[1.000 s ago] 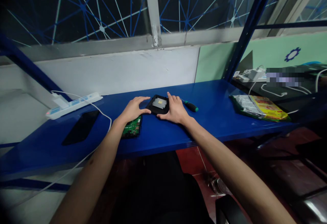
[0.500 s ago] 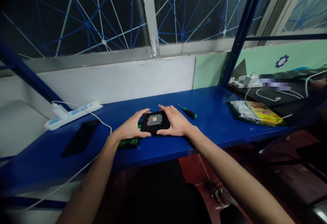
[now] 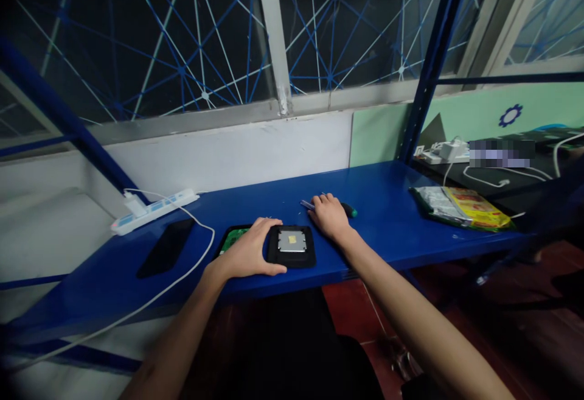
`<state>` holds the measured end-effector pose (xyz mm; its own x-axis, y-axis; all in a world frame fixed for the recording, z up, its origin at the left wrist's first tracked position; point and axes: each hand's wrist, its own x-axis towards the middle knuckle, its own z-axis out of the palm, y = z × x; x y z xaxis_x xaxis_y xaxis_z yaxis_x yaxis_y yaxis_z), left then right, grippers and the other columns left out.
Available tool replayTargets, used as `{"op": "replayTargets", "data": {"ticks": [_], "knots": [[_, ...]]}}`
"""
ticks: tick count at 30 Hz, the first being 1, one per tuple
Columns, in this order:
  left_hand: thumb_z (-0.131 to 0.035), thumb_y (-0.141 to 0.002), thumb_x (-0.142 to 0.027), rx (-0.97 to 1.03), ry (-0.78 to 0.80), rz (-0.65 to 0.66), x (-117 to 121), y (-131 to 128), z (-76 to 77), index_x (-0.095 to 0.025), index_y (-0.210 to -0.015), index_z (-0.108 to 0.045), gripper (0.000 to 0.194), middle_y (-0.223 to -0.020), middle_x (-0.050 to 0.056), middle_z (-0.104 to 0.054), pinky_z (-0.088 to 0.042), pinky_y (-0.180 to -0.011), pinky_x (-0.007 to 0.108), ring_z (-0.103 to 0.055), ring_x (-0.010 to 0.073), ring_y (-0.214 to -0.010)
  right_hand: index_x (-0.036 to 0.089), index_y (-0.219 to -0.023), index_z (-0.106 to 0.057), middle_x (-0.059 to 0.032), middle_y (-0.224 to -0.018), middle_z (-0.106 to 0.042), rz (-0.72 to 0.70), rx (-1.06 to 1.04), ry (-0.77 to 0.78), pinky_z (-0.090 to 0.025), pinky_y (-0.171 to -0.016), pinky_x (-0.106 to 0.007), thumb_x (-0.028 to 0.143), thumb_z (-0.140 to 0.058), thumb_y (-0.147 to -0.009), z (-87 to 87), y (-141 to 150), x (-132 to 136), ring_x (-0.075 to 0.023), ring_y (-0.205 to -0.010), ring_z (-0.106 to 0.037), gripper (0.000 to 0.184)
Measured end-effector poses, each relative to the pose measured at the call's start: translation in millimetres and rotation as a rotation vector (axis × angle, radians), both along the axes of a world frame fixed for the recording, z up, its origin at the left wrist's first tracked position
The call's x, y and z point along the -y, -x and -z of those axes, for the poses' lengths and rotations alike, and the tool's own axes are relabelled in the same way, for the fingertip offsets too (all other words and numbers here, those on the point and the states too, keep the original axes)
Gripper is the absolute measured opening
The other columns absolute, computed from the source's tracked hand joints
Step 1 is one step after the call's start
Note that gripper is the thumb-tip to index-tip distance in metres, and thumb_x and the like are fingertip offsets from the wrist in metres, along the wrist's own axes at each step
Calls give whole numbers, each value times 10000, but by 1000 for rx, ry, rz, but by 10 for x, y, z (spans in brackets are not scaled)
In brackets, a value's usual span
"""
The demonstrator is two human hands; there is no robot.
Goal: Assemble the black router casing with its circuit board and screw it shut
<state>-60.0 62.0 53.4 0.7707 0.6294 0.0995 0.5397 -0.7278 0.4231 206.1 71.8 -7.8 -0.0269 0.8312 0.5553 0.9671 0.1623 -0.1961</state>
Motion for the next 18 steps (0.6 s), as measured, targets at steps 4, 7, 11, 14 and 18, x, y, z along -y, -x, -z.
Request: {"op": "replayTargets", "data": {"ticks": [4,7,11,14,18], "knots": [[-838,-626,-629,-82,22,-24,63,-90,10,-205,-1460,-410,1028,-1515,158,-434,-313,-1194,522,-266,412,-1493,201,-916,-615,-119,-826,-706,-46,-39,-32,-495,-812,-415,252,-502,-964,-27,-18,-11,-296,-847,-612,133],[-818,-627,-675,-117,39,-35,80,-119,79,-182,-1500,-362,1102,-1556,176,-395,-301,-1199,534,-254,423,-1499,195,-1050,-613,-130,-945,-716,-64,-114,-126,-511,-860,-425,261,-463,-982,-71,-10,14,-291,-909,-628,177],[-801,-630,-714,-88,-6,-24,61,-125,159,-186,-1504,-362,1112,-1558,164,-408,-314,-1193,519,-324,408,-1470,147,-1354,-466,-153,-1099,-682,-52,-288,-286,-551,-885,-434,319,-411,-1003,-93,18,88,-258,-927,-663,395],[-787,-645,-727,-84,-34,-17,47,-133,173,-199,-1489,-386,1073,-1527,158,-452,-348,-1171,491,-397,381,-1429,132,-1475,-344,-155,-1117,-658,-22,-414,-368,-578,-847,-432,335,-381,-994,-91,46,181,-244,-886,-682,524],[-766,-641,-757,-82,-48,-19,42,-155,180,-213,-1488,-390,1074,-1522,159,-452,-372,-1142,503,-415,388,-1410,166,-1568,-230,-116,-1048,-662,-13,-504,-404,-586,-809,-402,299,-395,-956,-118,95,319,-219,-798,-679,647]]}}
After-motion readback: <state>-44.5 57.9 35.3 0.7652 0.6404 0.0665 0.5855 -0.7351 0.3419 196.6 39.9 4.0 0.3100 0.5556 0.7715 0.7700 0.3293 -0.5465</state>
